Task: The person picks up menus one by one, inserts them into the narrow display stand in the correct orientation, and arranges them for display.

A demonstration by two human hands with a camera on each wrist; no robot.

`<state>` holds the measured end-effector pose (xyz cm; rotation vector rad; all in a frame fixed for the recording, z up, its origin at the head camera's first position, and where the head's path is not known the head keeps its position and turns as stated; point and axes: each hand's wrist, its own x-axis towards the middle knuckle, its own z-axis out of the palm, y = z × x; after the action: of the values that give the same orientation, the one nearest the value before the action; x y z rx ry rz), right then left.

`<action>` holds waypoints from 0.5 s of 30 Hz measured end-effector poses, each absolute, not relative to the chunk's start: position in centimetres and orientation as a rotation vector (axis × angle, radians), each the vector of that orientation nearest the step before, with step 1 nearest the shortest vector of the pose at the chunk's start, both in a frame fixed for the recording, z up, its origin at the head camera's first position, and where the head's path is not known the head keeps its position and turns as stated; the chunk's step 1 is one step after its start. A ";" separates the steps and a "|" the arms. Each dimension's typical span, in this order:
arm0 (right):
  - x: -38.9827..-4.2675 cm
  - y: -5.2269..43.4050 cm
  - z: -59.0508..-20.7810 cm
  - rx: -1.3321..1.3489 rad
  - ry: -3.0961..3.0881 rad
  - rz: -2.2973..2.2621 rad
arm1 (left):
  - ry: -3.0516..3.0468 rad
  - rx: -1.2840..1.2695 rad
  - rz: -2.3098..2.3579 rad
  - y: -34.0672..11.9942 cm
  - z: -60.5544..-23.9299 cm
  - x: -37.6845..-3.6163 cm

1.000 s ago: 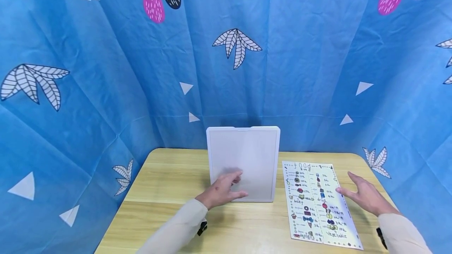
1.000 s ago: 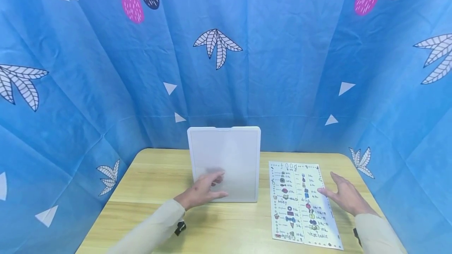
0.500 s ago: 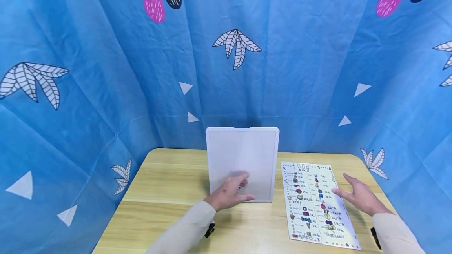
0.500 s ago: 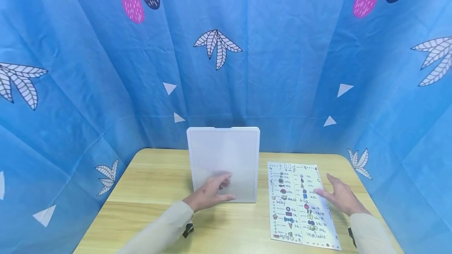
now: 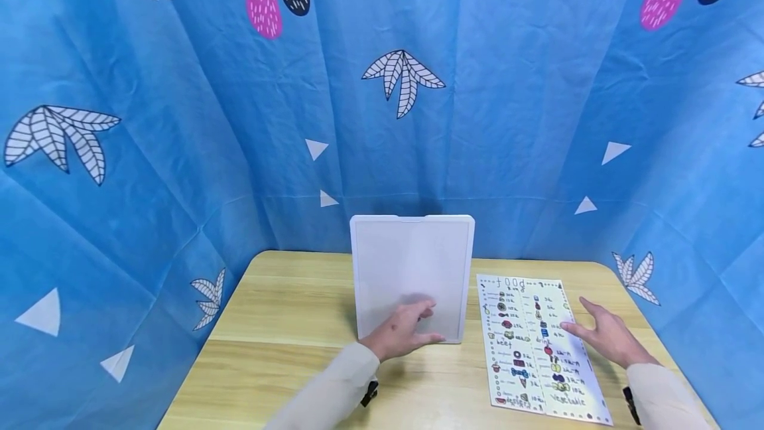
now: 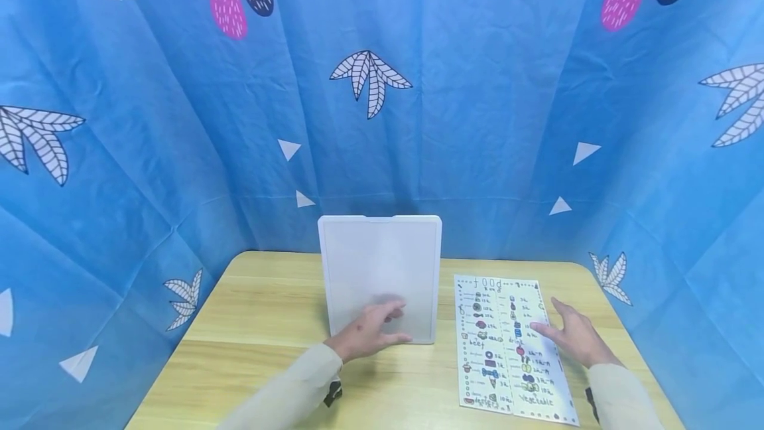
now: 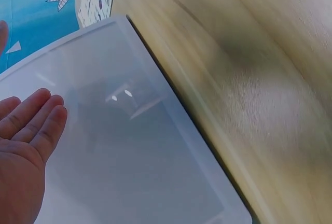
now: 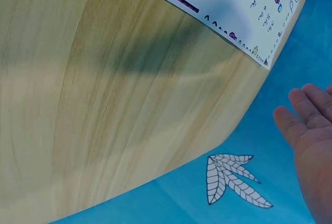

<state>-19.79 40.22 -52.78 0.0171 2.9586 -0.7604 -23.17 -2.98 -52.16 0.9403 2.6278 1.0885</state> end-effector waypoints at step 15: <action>-20.0 40.8 -53.9 0.023 2.987 -0.770 | 2.597 0.894 1.178 -0.9 -53.3 -23.4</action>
<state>-19.98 40.79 -53.88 0.0226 2.9872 -0.7702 -23.36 -0.89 -53.32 0.8941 2.5973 1.1781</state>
